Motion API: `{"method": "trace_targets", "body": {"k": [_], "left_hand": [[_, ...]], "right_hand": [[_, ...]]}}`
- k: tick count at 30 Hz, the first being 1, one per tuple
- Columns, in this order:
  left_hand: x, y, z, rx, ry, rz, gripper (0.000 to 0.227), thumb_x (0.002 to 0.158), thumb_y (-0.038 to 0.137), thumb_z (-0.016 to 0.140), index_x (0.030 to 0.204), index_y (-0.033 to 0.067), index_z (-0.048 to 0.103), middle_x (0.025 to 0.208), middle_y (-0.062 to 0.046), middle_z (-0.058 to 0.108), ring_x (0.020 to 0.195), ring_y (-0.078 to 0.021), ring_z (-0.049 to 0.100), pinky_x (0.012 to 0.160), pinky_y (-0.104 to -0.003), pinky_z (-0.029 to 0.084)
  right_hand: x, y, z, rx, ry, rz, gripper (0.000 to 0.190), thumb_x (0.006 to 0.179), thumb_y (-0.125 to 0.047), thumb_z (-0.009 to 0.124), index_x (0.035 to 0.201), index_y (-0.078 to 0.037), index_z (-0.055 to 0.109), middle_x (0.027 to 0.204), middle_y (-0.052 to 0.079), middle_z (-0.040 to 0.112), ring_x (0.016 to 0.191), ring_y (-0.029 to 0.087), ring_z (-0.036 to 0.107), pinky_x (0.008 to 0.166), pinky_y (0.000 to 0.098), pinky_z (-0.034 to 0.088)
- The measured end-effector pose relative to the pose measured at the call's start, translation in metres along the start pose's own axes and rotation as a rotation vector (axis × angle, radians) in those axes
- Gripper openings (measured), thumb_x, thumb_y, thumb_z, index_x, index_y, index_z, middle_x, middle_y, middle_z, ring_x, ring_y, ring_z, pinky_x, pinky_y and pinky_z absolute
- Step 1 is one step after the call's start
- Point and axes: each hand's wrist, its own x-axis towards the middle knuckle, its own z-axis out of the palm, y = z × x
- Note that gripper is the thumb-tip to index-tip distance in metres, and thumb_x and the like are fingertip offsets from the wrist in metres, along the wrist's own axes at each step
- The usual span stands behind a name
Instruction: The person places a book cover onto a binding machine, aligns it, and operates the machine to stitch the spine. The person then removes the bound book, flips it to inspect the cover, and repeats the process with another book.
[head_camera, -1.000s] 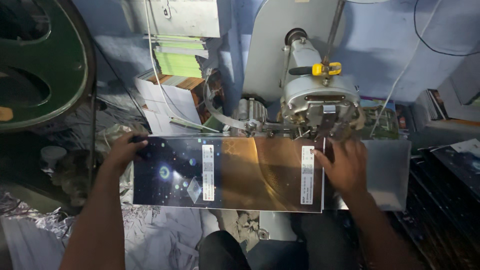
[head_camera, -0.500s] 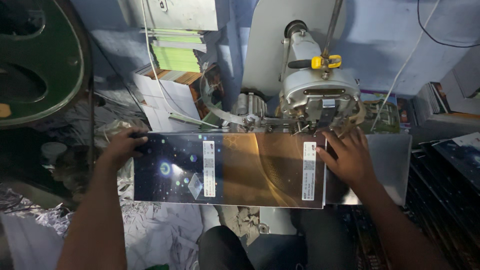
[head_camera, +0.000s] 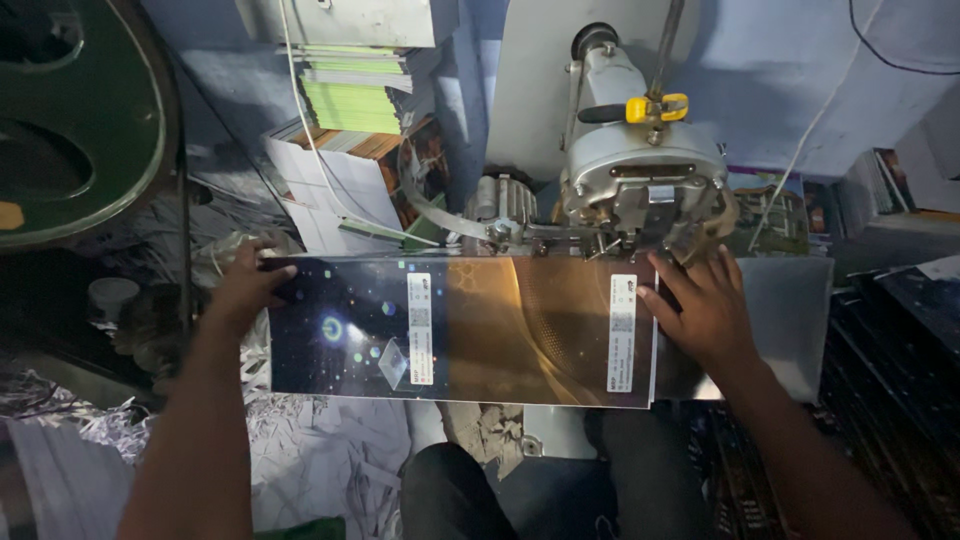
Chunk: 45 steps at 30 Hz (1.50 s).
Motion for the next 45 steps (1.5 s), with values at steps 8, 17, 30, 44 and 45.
{"method": "trace_targets", "body": {"k": [8,17,30,44,45], "left_hand": [[-0.002,-0.028,0.019,0.101,0.089,0.391,0.033,0.087,0.013,0.078,0.117,0.0032,0.067,0.101,-0.012,0.07,0.09,-0.0202,0.067,0.079,-0.034,0.054],[-0.051,0.02,0.047,0.243,0.148,0.356,0.041,0.088,0.024,0.077,0.125,0.0089,0.071,0.096,-0.014,0.073,0.081,-0.0241,0.068,0.075,-0.037,0.053],[-0.057,0.016,0.06,0.325,0.25,0.56,0.044,0.089,0.024,0.077,0.13,0.0084,0.071,0.113,-0.023,0.07,0.106,-0.0377,0.067,0.095,-0.044,0.051],[-0.067,0.027,0.069,0.346,0.229,0.547,0.046,0.092,0.026,0.074,0.133,0.0067,0.067,0.115,-0.025,0.07,0.107,-0.0404,0.067,0.094,-0.046,0.051],[-0.068,0.028,0.069,0.342,0.226,0.535,0.047,0.092,0.027,0.073,0.134,0.007,0.067,0.116,-0.025,0.07,0.106,-0.0404,0.067,0.094,-0.046,0.051]], "right_hand": [[-0.002,0.019,0.002,-0.079,-0.004,-0.028,0.056,0.094,-0.048,0.064,0.139,-0.014,0.066,0.139,0.018,0.061,0.136,0.039,0.053,0.124,0.0579,0.027],[-0.017,0.052,0.001,-0.11,-0.034,0.028,0.056,0.097,-0.049,0.062,0.135,-0.008,0.065,0.142,0.019,0.059,0.136,0.037,0.052,0.126,0.0591,0.027],[-0.019,0.047,-0.017,-0.037,-0.008,0.038,0.056,0.098,-0.046,0.062,0.137,-0.005,0.065,0.141,0.019,0.06,0.135,0.037,0.053,0.127,0.0589,0.027],[-0.019,0.054,-0.017,0.063,0.027,-0.001,0.056,0.097,-0.039,0.065,0.14,-0.004,0.061,0.141,0.022,0.058,0.137,0.039,0.05,0.121,0.06,0.031],[-0.019,0.055,-0.018,0.062,0.028,-0.002,0.055,0.096,-0.037,0.066,0.141,-0.005,0.062,0.141,0.023,0.057,0.137,0.039,0.049,0.119,0.0595,0.033]]}}
